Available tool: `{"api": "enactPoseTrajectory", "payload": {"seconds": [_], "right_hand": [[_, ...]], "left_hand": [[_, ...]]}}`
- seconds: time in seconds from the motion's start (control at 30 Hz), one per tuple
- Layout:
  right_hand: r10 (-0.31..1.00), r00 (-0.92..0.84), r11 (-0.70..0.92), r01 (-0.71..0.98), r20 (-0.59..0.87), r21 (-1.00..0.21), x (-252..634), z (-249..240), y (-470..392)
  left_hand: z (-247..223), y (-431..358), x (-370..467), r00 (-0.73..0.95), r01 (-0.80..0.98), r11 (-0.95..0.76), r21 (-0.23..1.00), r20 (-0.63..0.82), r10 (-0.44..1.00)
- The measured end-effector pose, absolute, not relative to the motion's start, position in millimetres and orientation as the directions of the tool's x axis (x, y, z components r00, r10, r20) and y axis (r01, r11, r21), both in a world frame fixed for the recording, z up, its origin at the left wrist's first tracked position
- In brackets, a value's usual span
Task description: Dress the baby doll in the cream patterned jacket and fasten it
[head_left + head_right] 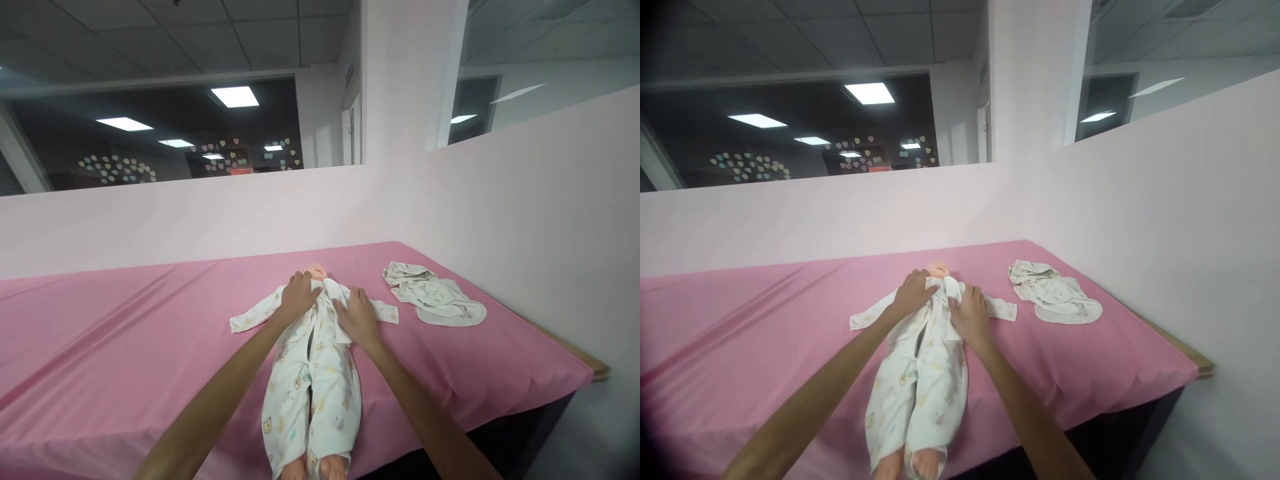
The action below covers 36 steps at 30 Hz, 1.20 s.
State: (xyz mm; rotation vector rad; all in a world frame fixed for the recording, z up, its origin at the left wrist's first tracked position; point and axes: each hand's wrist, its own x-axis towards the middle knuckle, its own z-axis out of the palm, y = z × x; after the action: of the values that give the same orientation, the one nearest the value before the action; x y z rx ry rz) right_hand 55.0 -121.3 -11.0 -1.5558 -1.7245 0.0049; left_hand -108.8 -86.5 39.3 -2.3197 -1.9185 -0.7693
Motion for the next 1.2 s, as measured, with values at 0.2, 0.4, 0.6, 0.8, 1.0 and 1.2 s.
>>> {"api": "enactPoseTrajectory", "payload": {"seconds": [0.2, 0.4, 0.6, 0.8, 1.0, 1.2], "right_hand": [[0.939, -0.031, 0.208, 0.843, 0.342, -0.496, 51, -9, -71], [0.938, 0.024, 0.151, 0.871, 0.346, -0.468, 83, -5, -42], [0.958, 0.177, -0.076, 0.915, 0.226, -0.397, 137, -13, -28], [0.938, 0.063, 0.043, 0.955, 0.340, -0.295, 106, 10, -35], [0.859, -0.399, 0.461, 0.875, 0.322, -0.146, -6, 53, -33], [0.762, -0.647, 0.647, 0.761, 0.011, -0.035, -109, 62, -23]], "left_hand": [[32, -48, -125, 0.065, 0.969, -0.121, 0.217, 0.251, 0.966], [43, -19, -203, -0.080, 0.951, -0.015, 0.309, 0.292, 0.953], [7, -27, -291, -0.182, 0.943, 0.118, 0.312, 0.184, 0.966], [-21, -34, -281, -0.217, 0.940, 0.127, 0.315, 0.270, 0.938], [-16, -45, -226, -0.020, 0.942, -0.136, 0.306, 0.459, 0.888], [-30, -55, -200, -0.014, 0.991, -0.042, 0.127, 0.407, 0.913]]}}
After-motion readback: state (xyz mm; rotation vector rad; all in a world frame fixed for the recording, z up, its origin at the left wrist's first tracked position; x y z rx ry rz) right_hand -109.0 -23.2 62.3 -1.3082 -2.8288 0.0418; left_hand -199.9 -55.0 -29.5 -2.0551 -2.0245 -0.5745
